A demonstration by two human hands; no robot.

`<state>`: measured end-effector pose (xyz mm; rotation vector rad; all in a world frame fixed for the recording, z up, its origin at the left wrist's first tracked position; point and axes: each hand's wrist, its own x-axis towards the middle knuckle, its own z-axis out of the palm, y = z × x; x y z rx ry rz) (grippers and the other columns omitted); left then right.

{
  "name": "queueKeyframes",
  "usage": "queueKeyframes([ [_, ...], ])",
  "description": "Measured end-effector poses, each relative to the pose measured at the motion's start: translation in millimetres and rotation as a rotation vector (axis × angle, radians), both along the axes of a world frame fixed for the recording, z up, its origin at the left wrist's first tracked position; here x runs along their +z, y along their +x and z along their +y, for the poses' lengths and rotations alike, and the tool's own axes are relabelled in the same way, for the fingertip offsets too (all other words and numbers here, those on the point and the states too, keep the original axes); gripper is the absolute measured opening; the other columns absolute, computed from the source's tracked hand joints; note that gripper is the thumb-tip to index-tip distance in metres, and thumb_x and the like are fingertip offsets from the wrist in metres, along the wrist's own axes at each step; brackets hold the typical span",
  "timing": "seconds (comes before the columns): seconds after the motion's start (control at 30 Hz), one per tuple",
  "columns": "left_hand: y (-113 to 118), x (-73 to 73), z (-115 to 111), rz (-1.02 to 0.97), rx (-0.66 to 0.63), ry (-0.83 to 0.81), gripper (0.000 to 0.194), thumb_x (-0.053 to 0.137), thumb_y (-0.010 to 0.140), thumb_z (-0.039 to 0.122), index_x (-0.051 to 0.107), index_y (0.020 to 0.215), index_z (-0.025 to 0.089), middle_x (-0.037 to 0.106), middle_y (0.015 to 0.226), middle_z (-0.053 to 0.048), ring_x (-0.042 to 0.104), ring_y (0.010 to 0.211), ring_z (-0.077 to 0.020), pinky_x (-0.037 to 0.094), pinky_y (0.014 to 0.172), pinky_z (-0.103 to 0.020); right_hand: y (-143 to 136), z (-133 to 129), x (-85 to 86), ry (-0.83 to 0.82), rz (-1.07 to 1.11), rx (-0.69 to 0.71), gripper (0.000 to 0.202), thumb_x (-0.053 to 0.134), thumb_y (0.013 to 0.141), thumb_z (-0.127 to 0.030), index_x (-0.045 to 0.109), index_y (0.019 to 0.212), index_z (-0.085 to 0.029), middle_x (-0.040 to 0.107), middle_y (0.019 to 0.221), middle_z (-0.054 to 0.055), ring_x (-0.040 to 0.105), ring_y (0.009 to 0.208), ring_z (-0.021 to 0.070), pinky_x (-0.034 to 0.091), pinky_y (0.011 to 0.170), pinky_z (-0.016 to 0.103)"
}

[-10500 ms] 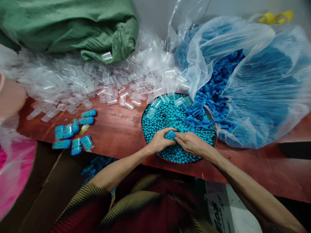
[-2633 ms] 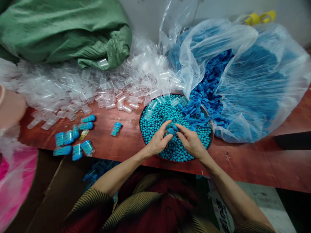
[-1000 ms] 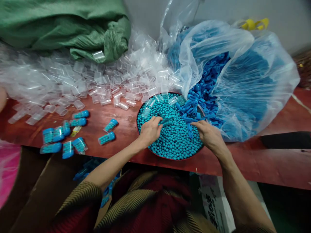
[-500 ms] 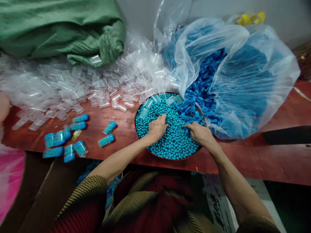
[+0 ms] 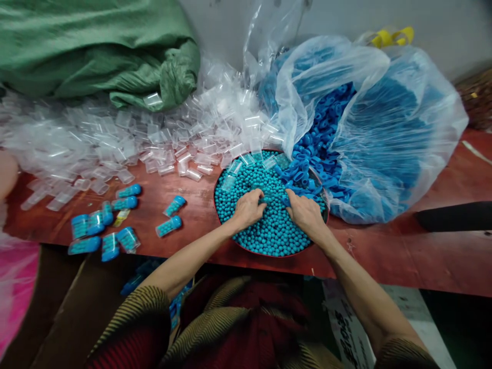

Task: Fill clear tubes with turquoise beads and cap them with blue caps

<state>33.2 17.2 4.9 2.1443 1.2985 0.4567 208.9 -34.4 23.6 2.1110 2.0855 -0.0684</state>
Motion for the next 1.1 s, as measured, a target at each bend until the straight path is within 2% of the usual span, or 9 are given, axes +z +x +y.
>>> queueKeyframes([
  [0.1, -7, 2.2, 2, -0.123, 0.007, -0.111, 0.013, 0.054, 0.076, 0.022, 0.052, 0.089, 0.020, 0.058, 0.078, 0.000, 0.056, 0.074, -0.0162, 0.045, 0.075, -0.030, 3, -1, -6.3, 0.117, 0.147, 0.065, 0.035, 0.042, 0.088, -0.024, 0.056, 0.118, -0.012, 0.067, 0.101, 0.017, 0.061, 0.096, 0.0284, 0.044, 0.082, 0.038],
  [0.2, -10, 2.5, 2, -0.299, -0.055, -0.199, 0.011, 0.051, 0.076, 0.022, 0.050, 0.086, 0.019, 0.057, 0.080, 0.001, 0.054, 0.076, -0.0140, 0.045, 0.077, -0.028, 1, 2, -12.4, 0.246, 0.453, 0.070, 0.037, 0.041, 0.088, -0.023, 0.057, 0.119, -0.013, 0.066, 0.112, 0.015, 0.061, 0.100, 0.0259, 0.046, 0.086, 0.038],
  [0.3, -12, 1.1, 1, -0.406, -0.087, -0.346, 0.010, 0.051, 0.075, 0.020, 0.047, 0.085, 0.018, 0.054, 0.079, 0.002, 0.052, 0.072, -0.0112, 0.045, 0.072, -0.025, -5, 5, -12.5, 0.231, 0.694, 0.096, 0.038, 0.042, 0.087, -0.026, 0.058, 0.121, -0.017, 0.067, 0.113, 0.011, 0.063, 0.100, 0.0230, 0.048, 0.087, 0.036],
  [0.43, -13, 0.6, -4, -0.495, -0.052, -0.547, 0.019, 0.050, 0.076, 0.022, 0.047, 0.095, 0.017, 0.052, 0.078, 0.003, 0.048, 0.059, -0.0078, 0.044, 0.057, -0.021, -13, 1, -6.6, 0.165, 0.869, 0.064, 0.038, 0.040, 0.088, -0.027, 0.061, 0.118, -0.018, 0.072, 0.088, 0.007, 0.066, 0.075, 0.0186, 0.051, 0.073, 0.032],
  [0.53, -13, 1.9, -9, -0.561, -0.066, -0.598, 0.036, 0.050, 0.077, 0.022, 0.045, 0.112, 0.018, 0.055, 0.088, 0.000, 0.051, 0.059, -0.0080, 0.045, 0.050, -0.020, -18, -5, -3.9, 0.194, 0.999, -0.028, 0.035, 0.042, 0.088, -0.031, 0.064, 0.112, -0.017, 0.065, 0.064, 0.001, 0.060, 0.058, 0.0155, 0.050, 0.062, 0.028],
  [0.7, -11, 4.8, -16, -0.624, -0.090, -0.645, 0.053, 0.050, 0.080, 0.025, 0.036, 0.130, 0.019, 0.058, 0.098, -0.004, 0.050, 0.048, -0.0051, 0.046, 0.043, -0.020, -26, -9, -5.8, 0.240, 1.185, -0.178, 0.027, 0.048, 0.086, -0.035, 0.066, 0.094, -0.017, 0.059, 0.057, -0.002, 0.054, 0.052, 0.0122, 0.045, 0.055, 0.024],
  [0.83, -13, 7.2, -19, -0.659, -0.099, -0.678, 0.061, 0.053, 0.080, 0.028, 0.031, 0.137, 0.020, 0.059, 0.098, -0.005, 0.052, 0.048, -0.0055, 0.047, 0.042, -0.019, -30, -10, -6.9, 0.280, 1.285, -0.254, 0.022, 0.052, 0.084, -0.037, 0.062, 0.080, -0.018, 0.057, 0.056, -0.003, 0.053, 0.050, 0.0109, 0.043, 0.054, 0.023],
  [1.1, -16, 14.3, -24, -0.739, -0.069, -0.769, 0.070, 0.058, 0.078, 0.031, 0.028, 0.141, 0.023, 0.058, 0.078, 0.000, 0.053, 0.049, -0.0067, 0.043, 0.040, -0.017, -36, -16, -2.3, 0.339, 1.221, -0.190, 0.019, 0.052, 0.084, -0.035, 0.063, 0.080, -0.020, 0.058, 0.061, -0.002, 0.052, 0.054, 0.0109, 0.042, 0.054, 0.023],
])
